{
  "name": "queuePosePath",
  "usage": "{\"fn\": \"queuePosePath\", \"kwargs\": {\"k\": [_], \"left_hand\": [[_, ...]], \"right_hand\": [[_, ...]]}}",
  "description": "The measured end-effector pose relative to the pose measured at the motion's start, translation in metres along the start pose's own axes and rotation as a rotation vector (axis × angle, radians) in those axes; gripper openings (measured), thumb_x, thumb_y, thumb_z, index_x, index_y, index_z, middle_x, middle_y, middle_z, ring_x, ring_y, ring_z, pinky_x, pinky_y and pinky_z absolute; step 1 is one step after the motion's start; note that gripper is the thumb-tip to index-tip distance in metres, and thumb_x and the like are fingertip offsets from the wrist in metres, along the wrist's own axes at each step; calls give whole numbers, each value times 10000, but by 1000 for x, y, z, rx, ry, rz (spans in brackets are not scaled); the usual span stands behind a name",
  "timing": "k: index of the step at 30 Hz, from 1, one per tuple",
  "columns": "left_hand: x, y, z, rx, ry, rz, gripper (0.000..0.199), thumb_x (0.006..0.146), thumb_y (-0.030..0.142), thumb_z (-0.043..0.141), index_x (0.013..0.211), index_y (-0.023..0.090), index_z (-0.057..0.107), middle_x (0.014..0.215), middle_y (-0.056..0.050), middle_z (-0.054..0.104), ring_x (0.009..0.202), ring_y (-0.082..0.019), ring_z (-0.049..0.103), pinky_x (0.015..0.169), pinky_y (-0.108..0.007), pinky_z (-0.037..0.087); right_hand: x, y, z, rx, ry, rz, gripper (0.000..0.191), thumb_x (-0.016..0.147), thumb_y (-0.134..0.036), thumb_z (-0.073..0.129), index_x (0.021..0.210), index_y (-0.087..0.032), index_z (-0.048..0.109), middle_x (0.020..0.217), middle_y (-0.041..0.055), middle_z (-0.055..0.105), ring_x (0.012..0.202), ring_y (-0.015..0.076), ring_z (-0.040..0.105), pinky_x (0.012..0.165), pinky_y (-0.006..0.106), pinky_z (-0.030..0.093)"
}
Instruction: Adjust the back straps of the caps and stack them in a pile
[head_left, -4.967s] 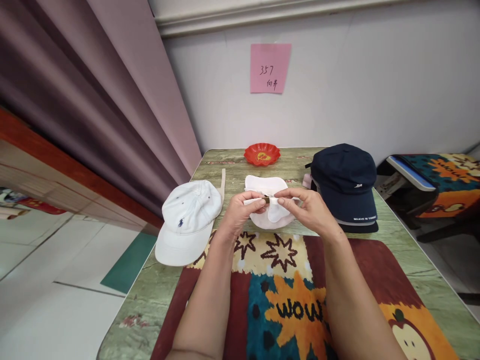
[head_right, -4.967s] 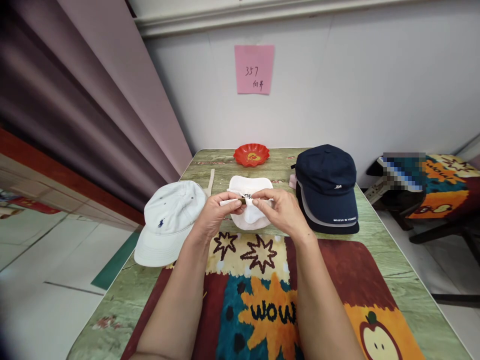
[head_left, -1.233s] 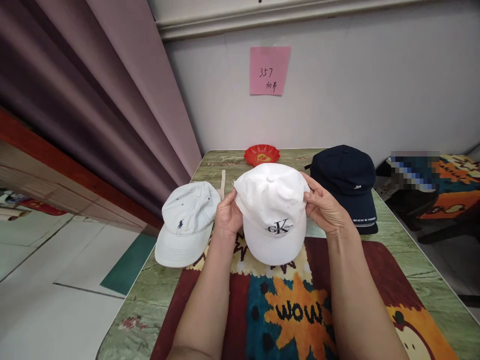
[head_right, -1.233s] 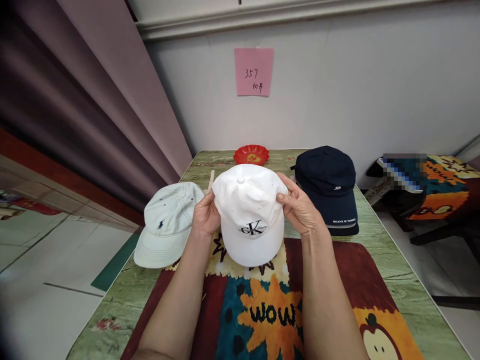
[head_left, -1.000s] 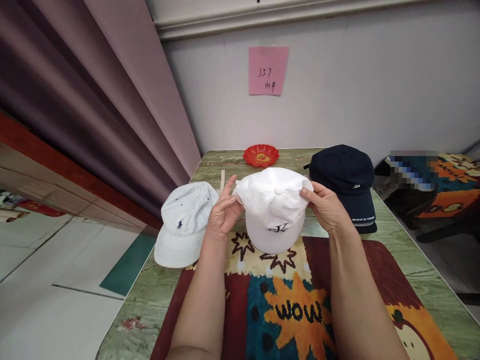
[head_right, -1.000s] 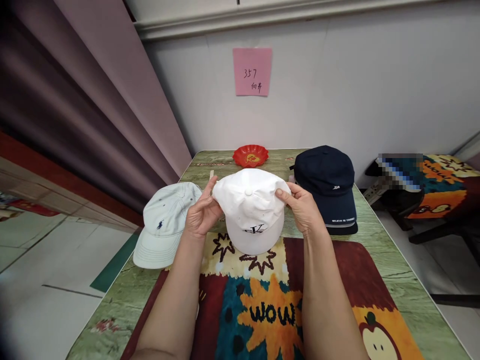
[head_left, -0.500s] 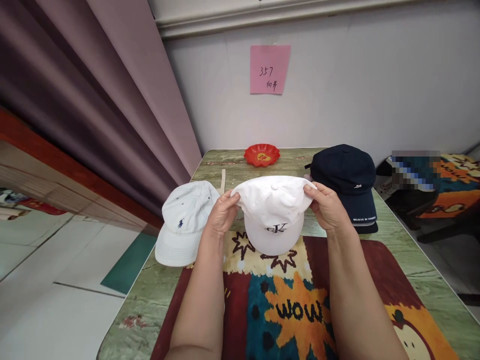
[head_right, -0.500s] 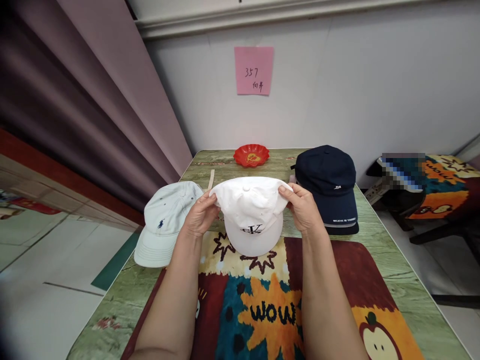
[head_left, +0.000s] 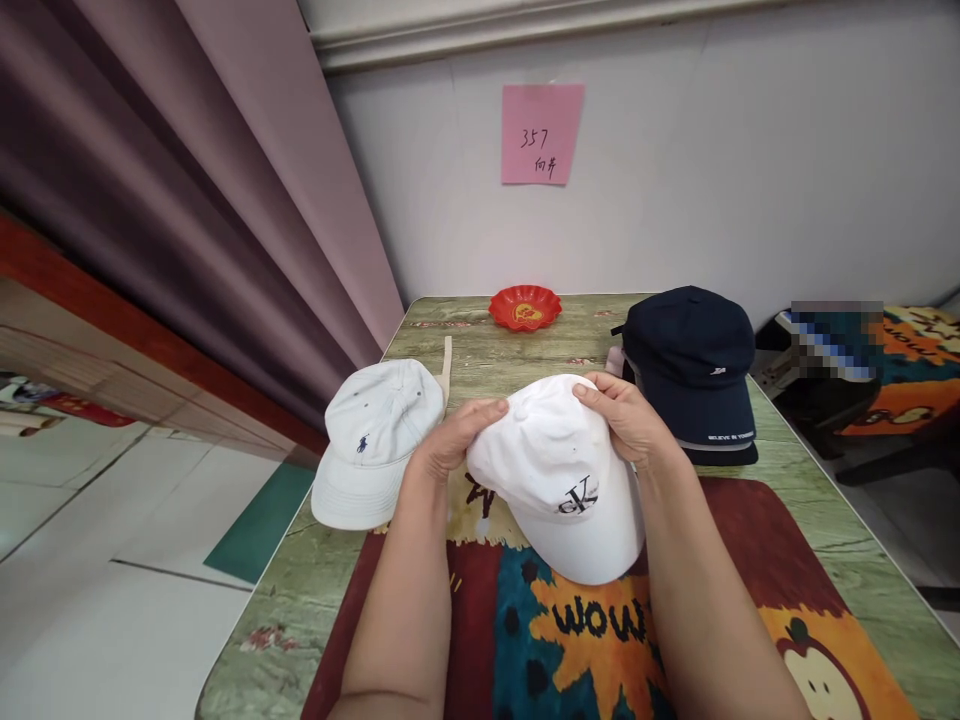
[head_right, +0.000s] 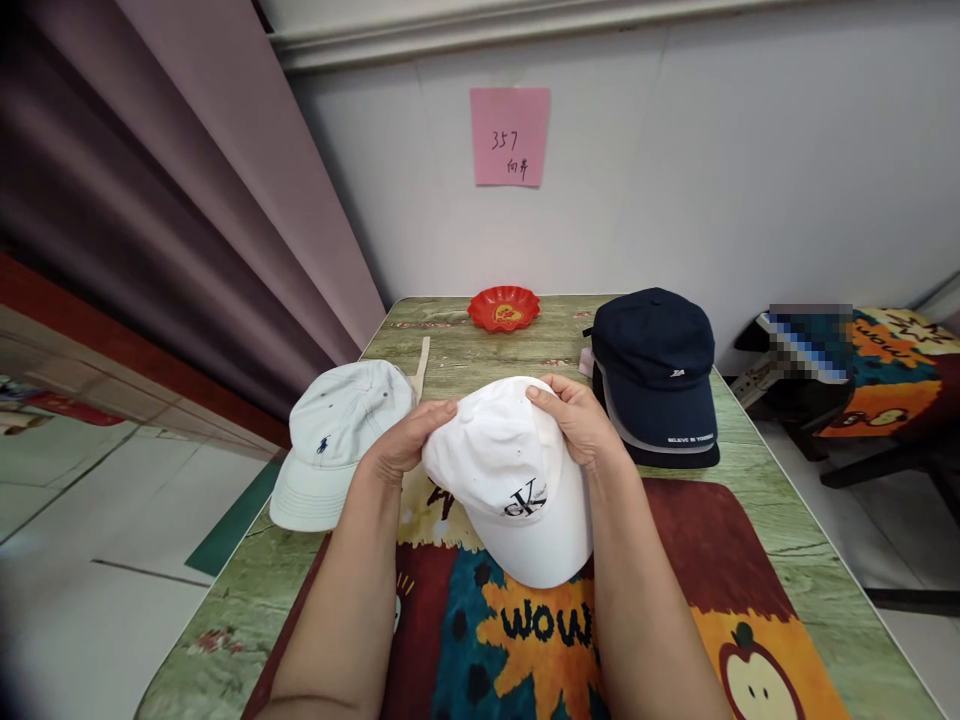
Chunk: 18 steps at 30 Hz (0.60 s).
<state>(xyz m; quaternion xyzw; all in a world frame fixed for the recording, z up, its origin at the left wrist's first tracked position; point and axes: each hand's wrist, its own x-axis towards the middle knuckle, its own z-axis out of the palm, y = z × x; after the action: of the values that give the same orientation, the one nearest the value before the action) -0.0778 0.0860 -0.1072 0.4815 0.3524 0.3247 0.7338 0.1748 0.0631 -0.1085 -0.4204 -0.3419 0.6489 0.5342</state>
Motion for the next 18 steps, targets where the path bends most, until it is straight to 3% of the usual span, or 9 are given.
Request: {"fn": "queuePosePath", "kwargs": {"k": [3, 7, 12, 15, 18], "left_hand": [[3, -5, 2, -90, -9, -26, 354, 777, 439, 801, 866, 97, 795, 843, -147, 782, 728, -228, 720, 696, -303, 535], [5, -13, -4, -228, 80, 69, 306, 696, 388, 861, 784, 105, 781, 769, -128, 772, 670, -221, 717, 641, -291, 536], [5, -17, -5, -315, 166, 160, 326, 695, 404, 863, 826, 119, 773, 766, -104, 770, 799, -273, 749, 730, -330, 578], [6, -16, -2, -325, 170, 177, 334, 713, 400, 855, 879, 122, 773, 802, -102, 774, 858, -283, 746, 790, -352, 575], [8, -15, -3, -300, 187, 184, 351, 700, 397, 868, 898, 123, 773, 845, -96, 775, 817, -237, 729, 752, -308, 555]], "right_hand": [[1, 0, 1, 0, 4, 5, 363, 612, -402, 937, 808, -186, 721, 748, -6, 728, 617, 119, 623, 588, 231, 496], [0, -2, -2, 21, -19, 22, 372, 620, -356, 935, 895, -197, 741, 800, 2, 744, 663, 130, 651, 628, 231, 521], [-1, -1, -9, 66, -204, 79, 526, 624, -284, 931, 1101, -223, 719, 1047, 49, 773, 832, 179, 721, 768, 279, 571], [0, 2, -12, 74, -258, 115, 441, 642, -261, 917, 1033, -198, 722, 959, 51, 783, 750, 171, 720, 712, 275, 576], [0, 3, -16, 97, -241, 97, 343, 680, -264, 893, 967, -185, 722, 878, 47, 784, 696, 160, 713, 666, 254, 566]]}}
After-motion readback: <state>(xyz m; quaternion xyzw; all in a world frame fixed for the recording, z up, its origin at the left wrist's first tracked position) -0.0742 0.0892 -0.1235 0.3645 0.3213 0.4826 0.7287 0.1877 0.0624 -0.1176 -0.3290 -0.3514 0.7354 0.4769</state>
